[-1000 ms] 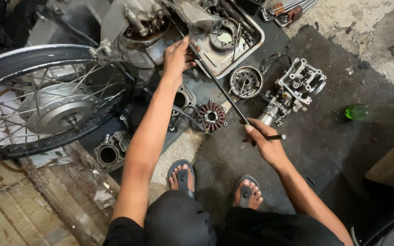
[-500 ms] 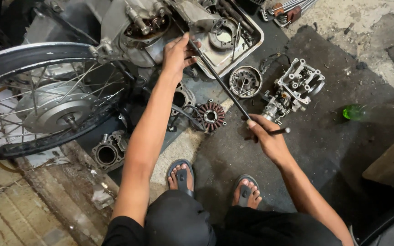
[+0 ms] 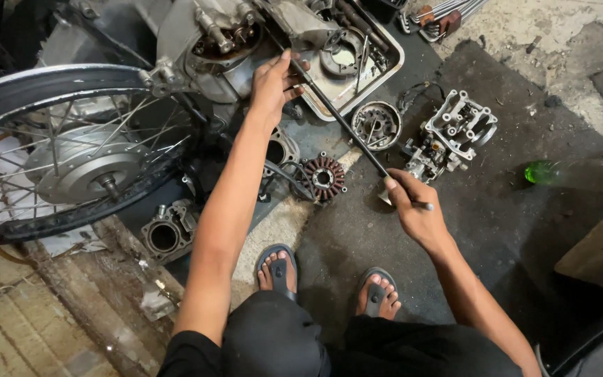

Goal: The person uses a T-handle wrench to loosen bolts on a motorcycle engine casing. They then remove the casing and a circular stator component, placing them on the floor. The person proceeds to handle and reposition the stator and casing parts by hand.

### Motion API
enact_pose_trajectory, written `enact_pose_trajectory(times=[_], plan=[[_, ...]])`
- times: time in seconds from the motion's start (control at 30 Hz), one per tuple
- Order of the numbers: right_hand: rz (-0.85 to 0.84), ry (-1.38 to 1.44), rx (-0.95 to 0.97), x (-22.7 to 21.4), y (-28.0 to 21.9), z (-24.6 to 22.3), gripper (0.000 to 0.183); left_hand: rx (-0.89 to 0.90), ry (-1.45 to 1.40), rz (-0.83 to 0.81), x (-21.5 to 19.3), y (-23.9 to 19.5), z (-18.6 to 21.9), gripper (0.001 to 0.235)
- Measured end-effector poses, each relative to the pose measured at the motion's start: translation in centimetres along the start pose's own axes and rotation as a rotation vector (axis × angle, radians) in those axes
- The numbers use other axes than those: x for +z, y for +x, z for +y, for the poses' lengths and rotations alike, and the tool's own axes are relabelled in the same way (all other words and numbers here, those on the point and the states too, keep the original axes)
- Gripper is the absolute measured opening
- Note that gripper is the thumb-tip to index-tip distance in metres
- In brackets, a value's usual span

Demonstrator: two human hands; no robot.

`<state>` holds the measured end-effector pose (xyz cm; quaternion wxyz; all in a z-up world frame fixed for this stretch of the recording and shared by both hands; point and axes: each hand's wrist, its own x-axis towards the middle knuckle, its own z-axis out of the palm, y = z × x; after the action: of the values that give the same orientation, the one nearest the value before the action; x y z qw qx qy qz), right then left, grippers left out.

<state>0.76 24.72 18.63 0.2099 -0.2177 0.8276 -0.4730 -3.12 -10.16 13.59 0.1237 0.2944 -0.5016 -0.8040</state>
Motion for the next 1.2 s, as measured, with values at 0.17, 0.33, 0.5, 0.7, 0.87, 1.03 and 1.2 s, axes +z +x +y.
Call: enact_pose_trajectory(times=[0.17,0.33,0.5,0.7,0.87,1.03,1.2], plan=[[-0.026,0.019,0.016,0.7,-0.5,0.7,0.033,0.010,0.012,0.068,-0.2,0.0,-1.1,0.026],[-0.030,0.062,0.052,0.6,-1.6,0.4,0.030,-0.001,-0.039,0.050,-0.4,-1.8,-1.1,0.028],[-0.021,0.080,0.107,0.1,-1.6,0.0,0.031,0.056,0.091,0.069,1.0,-2.9,1.2,0.028],[-0.006,0.087,0.035,0.1,-1.1,-0.5,0.033,0.063,0.024,0.032,0.7,-2.1,1.6,0.027],[-0.008,0.077,0.015,0.1,-0.7,-0.2,0.034,0.101,0.065,0.035,0.9,-2.1,2.1,0.028],[-0.007,0.067,0.034,-0.4,-0.7,-0.7,0.033,0.087,0.015,-0.009,0.9,-1.9,1.9,0.029],[0.004,0.074,-0.020,-0.3,-0.7,-0.6,0.030,0.084,0.019,-0.016,0.5,-1.5,1.4,0.028]])
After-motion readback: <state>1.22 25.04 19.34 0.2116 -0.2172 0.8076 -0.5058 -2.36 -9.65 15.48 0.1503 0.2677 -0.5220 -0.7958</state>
